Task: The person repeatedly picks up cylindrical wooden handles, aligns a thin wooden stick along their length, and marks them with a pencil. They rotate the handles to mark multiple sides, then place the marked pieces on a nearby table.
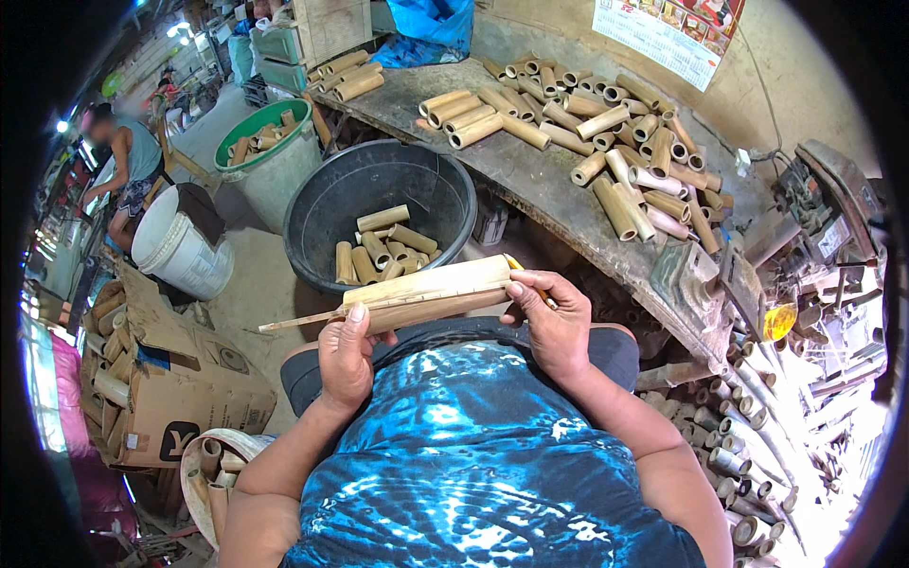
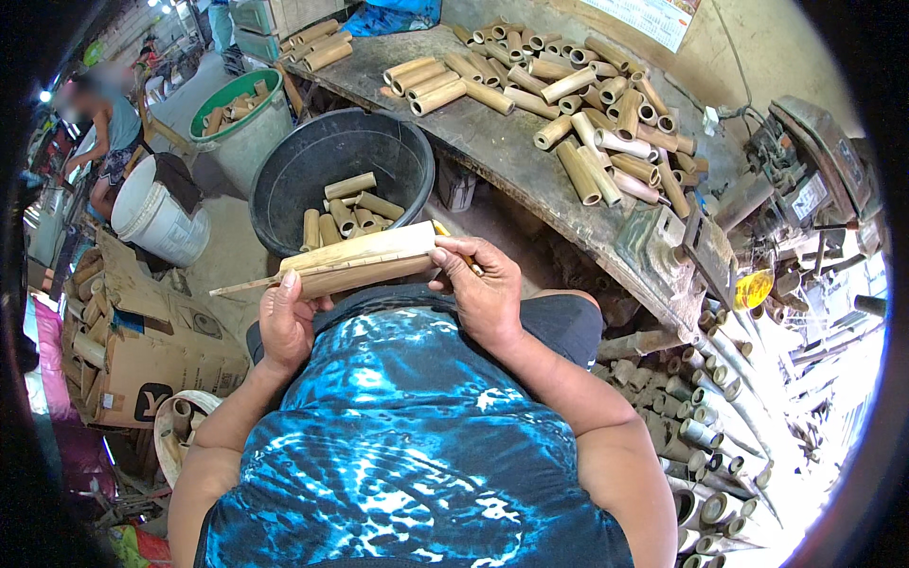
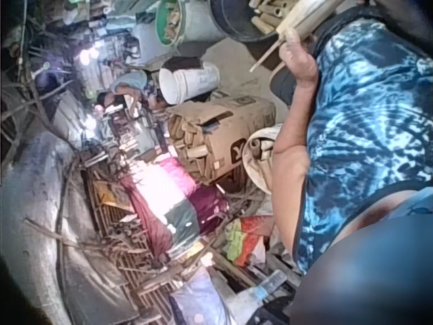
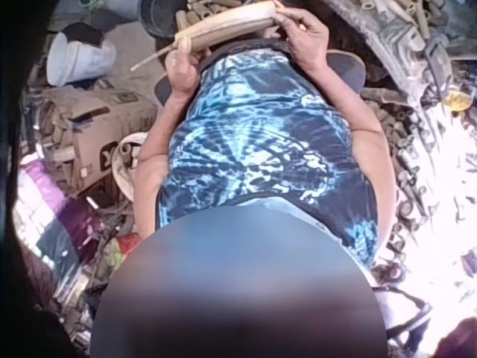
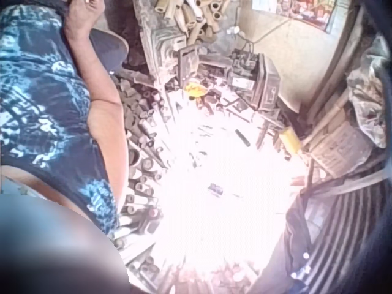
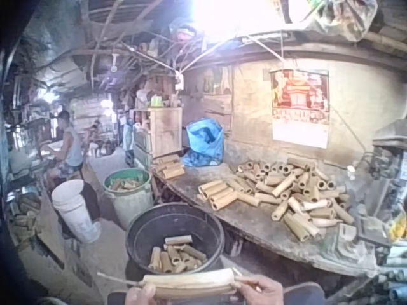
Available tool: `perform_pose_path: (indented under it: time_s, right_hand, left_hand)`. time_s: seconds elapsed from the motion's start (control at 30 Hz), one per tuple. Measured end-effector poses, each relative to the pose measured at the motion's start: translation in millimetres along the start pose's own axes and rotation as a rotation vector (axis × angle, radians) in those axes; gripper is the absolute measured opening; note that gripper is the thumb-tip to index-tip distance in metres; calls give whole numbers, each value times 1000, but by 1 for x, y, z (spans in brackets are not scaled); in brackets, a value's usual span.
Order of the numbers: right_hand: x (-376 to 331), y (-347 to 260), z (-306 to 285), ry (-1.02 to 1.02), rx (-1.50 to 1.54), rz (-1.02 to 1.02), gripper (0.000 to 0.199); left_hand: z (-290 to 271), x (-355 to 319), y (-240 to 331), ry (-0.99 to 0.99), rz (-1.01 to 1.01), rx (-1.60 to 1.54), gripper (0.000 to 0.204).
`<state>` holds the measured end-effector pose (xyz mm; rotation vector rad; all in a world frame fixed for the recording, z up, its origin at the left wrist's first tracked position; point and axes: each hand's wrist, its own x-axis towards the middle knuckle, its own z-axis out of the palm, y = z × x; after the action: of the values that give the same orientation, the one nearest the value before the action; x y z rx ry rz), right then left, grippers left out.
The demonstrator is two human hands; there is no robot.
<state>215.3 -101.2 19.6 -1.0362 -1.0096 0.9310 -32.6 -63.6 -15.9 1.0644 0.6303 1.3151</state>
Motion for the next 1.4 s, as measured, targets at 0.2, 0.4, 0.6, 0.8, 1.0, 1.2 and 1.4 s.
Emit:
perform_pose_path:
  time_s: [0.2,0.4,0.6,0.8,1.0,1.2,1.4]
  right_hand:
    - [1,0,2,25,-16,-4,19]
    - [4,1,1,36,4,73,17]
    - [4,4,0,53,39,59,13]
    - [1,7,3,47,-23,-24,14]
    - [0,6,4,40,-70,-3,15]
    - [0,6,5,46,-85,-27,15]
    - [-2,7,5,37,-107,-15,14]
  left_hand:
    - [8,2,5,68,-4,-18,40]
    - [4,0,-1,36,5,-35,38]
    - [2,-2,-3,-4,101,147,37]
    - [4,-1,-1,31,54,106,36]
    - [7,-3,-2,51,92,169,38]
    - [4,-3,-1,14,70,65,37]
    - [4,-2,1,47,37,-49,41]
